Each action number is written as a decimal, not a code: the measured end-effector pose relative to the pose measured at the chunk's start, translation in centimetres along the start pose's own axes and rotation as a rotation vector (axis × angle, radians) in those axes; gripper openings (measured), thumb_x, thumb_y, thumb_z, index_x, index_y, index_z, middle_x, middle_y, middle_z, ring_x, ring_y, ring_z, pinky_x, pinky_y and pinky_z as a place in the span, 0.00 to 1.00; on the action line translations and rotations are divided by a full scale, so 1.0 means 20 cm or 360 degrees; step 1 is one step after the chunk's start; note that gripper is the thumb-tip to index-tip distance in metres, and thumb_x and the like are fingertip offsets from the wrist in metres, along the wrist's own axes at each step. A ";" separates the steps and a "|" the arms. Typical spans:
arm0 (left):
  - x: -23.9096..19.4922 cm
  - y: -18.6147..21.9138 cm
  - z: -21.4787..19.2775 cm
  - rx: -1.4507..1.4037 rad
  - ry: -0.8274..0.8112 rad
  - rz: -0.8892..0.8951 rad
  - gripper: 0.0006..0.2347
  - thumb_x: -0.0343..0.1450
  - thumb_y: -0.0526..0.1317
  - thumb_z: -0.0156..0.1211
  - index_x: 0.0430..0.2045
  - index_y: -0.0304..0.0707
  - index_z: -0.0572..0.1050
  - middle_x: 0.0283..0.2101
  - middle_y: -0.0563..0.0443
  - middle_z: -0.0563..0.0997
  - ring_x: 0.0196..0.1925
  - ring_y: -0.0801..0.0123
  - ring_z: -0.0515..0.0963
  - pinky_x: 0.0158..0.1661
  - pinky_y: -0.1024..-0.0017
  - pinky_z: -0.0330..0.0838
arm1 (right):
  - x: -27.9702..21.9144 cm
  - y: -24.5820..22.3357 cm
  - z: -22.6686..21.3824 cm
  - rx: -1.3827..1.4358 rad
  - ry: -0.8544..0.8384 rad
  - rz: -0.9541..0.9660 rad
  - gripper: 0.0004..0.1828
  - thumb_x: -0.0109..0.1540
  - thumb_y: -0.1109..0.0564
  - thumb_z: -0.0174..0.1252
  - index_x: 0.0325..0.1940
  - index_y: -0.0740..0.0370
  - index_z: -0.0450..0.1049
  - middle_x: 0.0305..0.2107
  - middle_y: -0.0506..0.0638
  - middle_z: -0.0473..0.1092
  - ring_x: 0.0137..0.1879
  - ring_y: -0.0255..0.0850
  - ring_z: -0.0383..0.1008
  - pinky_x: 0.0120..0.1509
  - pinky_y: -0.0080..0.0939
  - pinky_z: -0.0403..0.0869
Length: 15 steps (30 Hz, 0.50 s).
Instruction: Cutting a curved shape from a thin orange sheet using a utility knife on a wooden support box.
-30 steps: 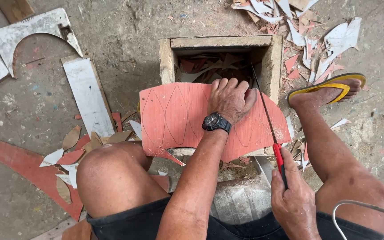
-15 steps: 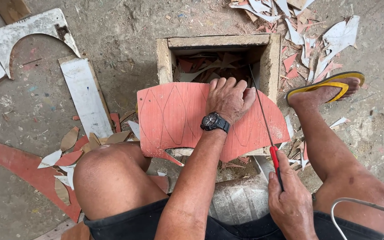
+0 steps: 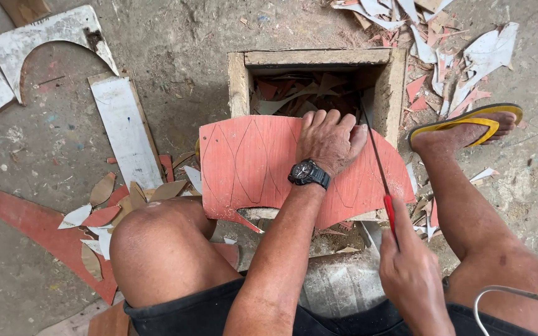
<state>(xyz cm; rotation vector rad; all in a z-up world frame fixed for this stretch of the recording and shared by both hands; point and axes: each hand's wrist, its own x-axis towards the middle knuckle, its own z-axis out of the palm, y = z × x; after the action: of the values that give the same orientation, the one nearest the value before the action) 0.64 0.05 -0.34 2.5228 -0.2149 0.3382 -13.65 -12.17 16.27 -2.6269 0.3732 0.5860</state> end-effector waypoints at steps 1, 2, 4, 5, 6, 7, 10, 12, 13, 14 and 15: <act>0.00 0.00 0.00 0.0015 0.0009 0.0007 0.12 0.70 0.49 0.55 0.18 0.45 0.74 0.24 0.47 0.73 0.32 0.49 0.72 0.43 0.52 0.64 | 0.09 -0.11 -0.04 0.0073 -0.0185 0.0204 0.30 0.67 0.53 0.42 0.76 0.44 0.57 0.54 0.61 0.72 0.51 0.69 0.73 0.51 0.60 0.69; 0.00 0.00 0.00 0.0023 0.0010 0.0023 0.12 0.71 0.48 0.54 0.19 0.44 0.75 0.24 0.47 0.73 0.32 0.49 0.72 0.43 0.52 0.64 | 0.17 -0.21 -0.09 0.0149 -0.0365 0.0421 0.28 0.67 0.52 0.39 0.73 0.40 0.58 0.43 0.68 0.74 0.48 0.73 0.72 0.51 0.60 0.67; -0.01 0.02 0.00 0.0058 0.0015 0.0018 0.13 0.73 0.47 0.52 0.19 0.44 0.74 0.24 0.46 0.74 0.31 0.48 0.72 0.43 0.51 0.64 | 0.22 -0.17 -0.02 0.0093 -0.0298 0.0305 0.31 0.67 0.53 0.41 0.77 0.43 0.56 0.39 0.70 0.74 0.42 0.75 0.72 0.45 0.65 0.66; 0.01 0.02 -0.01 0.0097 0.0029 0.0007 0.15 0.75 0.46 0.50 0.19 0.43 0.72 0.23 0.45 0.74 0.31 0.48 0.73 0.43 0.51 0.64 | 0.27 -0.15 0.01 0.0033 -0.0229 0.0179 0.34 0.67 0.55 0.42 0.81 0.45 0.53 0.35 0.72 0.75 0.36 0.77 0.72 0.40 0.70 0.66; 0.02 0.01 0.00 0.0105 0.0044 -0.0001 0.15 0.75 0.46 0.50 0.19 0.43 0.72 0.23 0.45 0.74 0.31 0.48 0.73 0.43 0.51 0.64 | 0.28 -0.15 0.02 0.0028 -0.0228 0.0161 0.34 0.67 0.55 0.42 0.81 0.45 0.53 0.35 0.72 0.75 0.36 0.77 0.72 0.40 0.70 0.66; 0.04 0.00 0.01 0.0128 0.0055 -0.0002 0.15 0.75 0.48 0.51 0.18 0.43 0.72 0.23 0.46 0.75 0.31 0.48 0.72 0.42 0.51 0.64 | 0.30 -0.14 0.03 0.0044 -0.0199 0.0124 0.34 0.67 0.55 0.42 0.80 0.46 0.53 0.43 0.69 0.74 0.40 0.77 0.72 0.43 0.69 0.66; -0.01 0.02 0.04 0.0140 0.0046 -0.0015 0.17 0.75 0.49 0.51 0.17 0.43 0.71 0.22 0.47 0.74 0.30 0.49 0.72 0.41 0.52 0.63 | 0.22 -0.17 -0.01 0.0070 -0.0225 0.0176 0.33 0.67 0.55 0.40 0.79 0.46 0.53 0.57 0.60 0.71 0.46 0.75 0.72 0.47 0.67 0.67; 0.01 0.00 0.04 0.0173 0.0105 -0.0025 0.17 0.75 0.49 0.52 0.16 0.43 0.71 0.22 0.48 0.74 0.30 0.50 0.72 0.40 0.53 0.63 | 0.15 -0.17 -0.03 0.0083 -0.0246 0.0182 0.32 0.67 0.54 0.38 0.77 0.46 0.53 0.63 0.54 0.68 0.48 0.73 0.73 0.48 0.66 0.67; 0.01 -0.01 0.04 0.0177 0.0061 -0.0028 0.17 0.75 0.50 0.51 0.17 0.43 0.71 0.22 0.48 0.74 0.30 0.51 0.72 0.40 0.53 0.63 | 0.10 -0.14 -0.02 0.0055 -0.0285 0.0266 0.33 0.67 0.52 0.39 0.79 0.43 0.51 0.61 0.57 0.69 0.51 0.73 0.72 0.51 0.66 0.67; -0.01 0.00 0.05 0.0156 0.0000 -0.0029 0.17 0.76 0.50 0.50 0.18 0.43 0.72 0.23 0.48 0.74 0.30 0.51 0.71 0.41 0.54 0.63 | 0.02 -0.09 -0.02 0.0017 -0.0323 0.0381 0.35 0.67 0.49 0.40 0.81 0.40 0.50 0.58 0.60 0.71 0.53 0.73 0.71 0.53 0.66 0.67; -0.02 0.02 0.06 0.0138 -0.0008 -0.0030 0.17 0.76 0.50 0.50 0.18 0.43 0.72 0.23 0.48 0.74 0.30 0.51 0.71 0.41 0.54 0.63 | -0.05 -0.10 -0.06 0.0007 -0.0321 0.0397 0.35 0.67 0.49 0.40 0.81 0.40 0.50 0.58 0.60 0.71 0.53 0.73 0.71 0.53 0.66 0.67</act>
<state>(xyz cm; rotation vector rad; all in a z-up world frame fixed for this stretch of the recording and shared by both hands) 0.45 -0.94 -1.11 2.6096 -0.1815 0.3407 -13.49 -10.87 18.41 -2.5044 0.6420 0.9205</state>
